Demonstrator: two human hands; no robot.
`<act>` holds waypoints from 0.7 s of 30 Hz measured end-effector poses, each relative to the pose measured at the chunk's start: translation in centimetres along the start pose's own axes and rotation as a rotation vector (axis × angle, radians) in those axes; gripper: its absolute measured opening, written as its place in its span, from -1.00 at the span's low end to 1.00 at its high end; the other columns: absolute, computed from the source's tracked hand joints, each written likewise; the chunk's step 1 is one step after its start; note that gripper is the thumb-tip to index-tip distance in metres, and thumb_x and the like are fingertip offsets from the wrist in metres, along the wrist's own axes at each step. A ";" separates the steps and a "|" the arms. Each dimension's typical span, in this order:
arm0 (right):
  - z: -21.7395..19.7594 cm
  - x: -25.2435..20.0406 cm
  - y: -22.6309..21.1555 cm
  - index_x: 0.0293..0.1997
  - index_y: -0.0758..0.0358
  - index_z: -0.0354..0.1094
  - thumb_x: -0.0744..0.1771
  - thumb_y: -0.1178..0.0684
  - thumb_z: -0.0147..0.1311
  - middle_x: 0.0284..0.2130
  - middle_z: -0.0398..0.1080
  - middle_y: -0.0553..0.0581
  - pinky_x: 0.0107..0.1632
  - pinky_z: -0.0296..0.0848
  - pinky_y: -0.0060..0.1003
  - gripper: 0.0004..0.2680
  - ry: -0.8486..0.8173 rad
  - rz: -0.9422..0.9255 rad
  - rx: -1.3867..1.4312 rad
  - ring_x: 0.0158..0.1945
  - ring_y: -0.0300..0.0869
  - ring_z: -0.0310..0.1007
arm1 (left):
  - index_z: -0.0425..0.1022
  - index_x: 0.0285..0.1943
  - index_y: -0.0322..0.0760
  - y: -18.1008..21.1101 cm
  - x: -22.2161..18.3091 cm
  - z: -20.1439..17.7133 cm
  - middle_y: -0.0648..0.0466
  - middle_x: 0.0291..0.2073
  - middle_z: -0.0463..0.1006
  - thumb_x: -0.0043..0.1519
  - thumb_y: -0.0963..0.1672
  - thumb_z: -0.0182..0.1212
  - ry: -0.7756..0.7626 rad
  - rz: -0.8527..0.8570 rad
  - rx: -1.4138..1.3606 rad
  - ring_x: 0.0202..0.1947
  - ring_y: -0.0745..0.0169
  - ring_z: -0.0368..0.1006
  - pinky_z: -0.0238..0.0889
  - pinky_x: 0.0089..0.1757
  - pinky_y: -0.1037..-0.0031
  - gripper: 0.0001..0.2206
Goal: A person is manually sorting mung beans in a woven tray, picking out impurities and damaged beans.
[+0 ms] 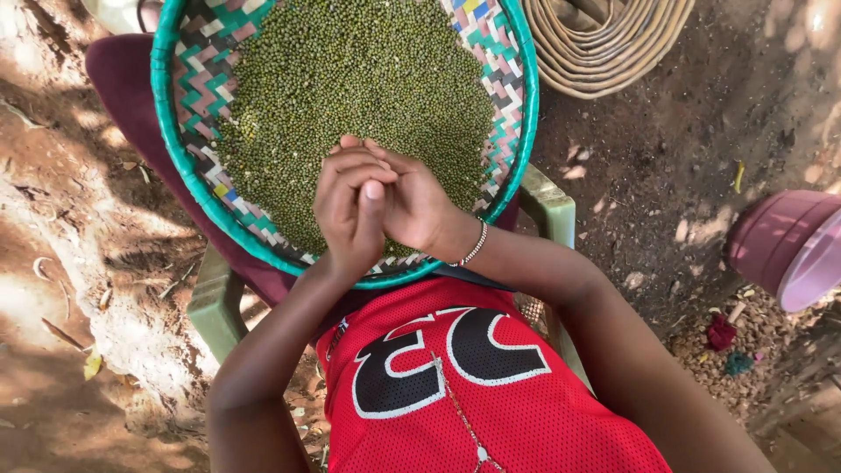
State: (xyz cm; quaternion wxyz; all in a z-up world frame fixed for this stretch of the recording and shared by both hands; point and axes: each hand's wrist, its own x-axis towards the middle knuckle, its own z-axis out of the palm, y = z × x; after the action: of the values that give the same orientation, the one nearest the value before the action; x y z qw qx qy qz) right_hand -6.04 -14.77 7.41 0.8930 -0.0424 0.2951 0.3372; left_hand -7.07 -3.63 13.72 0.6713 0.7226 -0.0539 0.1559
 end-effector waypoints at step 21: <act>-6.9 1.8 -2.7 -0.02 0.00 0.47 0.47 -0.27 0.00 -0.24 0.56 -0.09 -0.01 0.63 -0.42 -0.76 -0.014 0.416 0.249 0.08 -0.29 0.57 | 0.32 0.48 -0.49 -4.5 -2.9 -1.6 -0.34 0.42 0.33 0.33 -0.35 -0.19 -0.576 0.441 0.270 0.48 -0.44 0.25 0.24 0.43 -0.13 -0.51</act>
State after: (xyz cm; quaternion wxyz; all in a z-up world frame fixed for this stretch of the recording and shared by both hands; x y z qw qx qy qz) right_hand -6.74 -17.68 0.43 0.8047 0.1318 0.3304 0.4752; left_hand -8.76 -2.01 8.60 0.4779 0.7898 -0.3731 0.0927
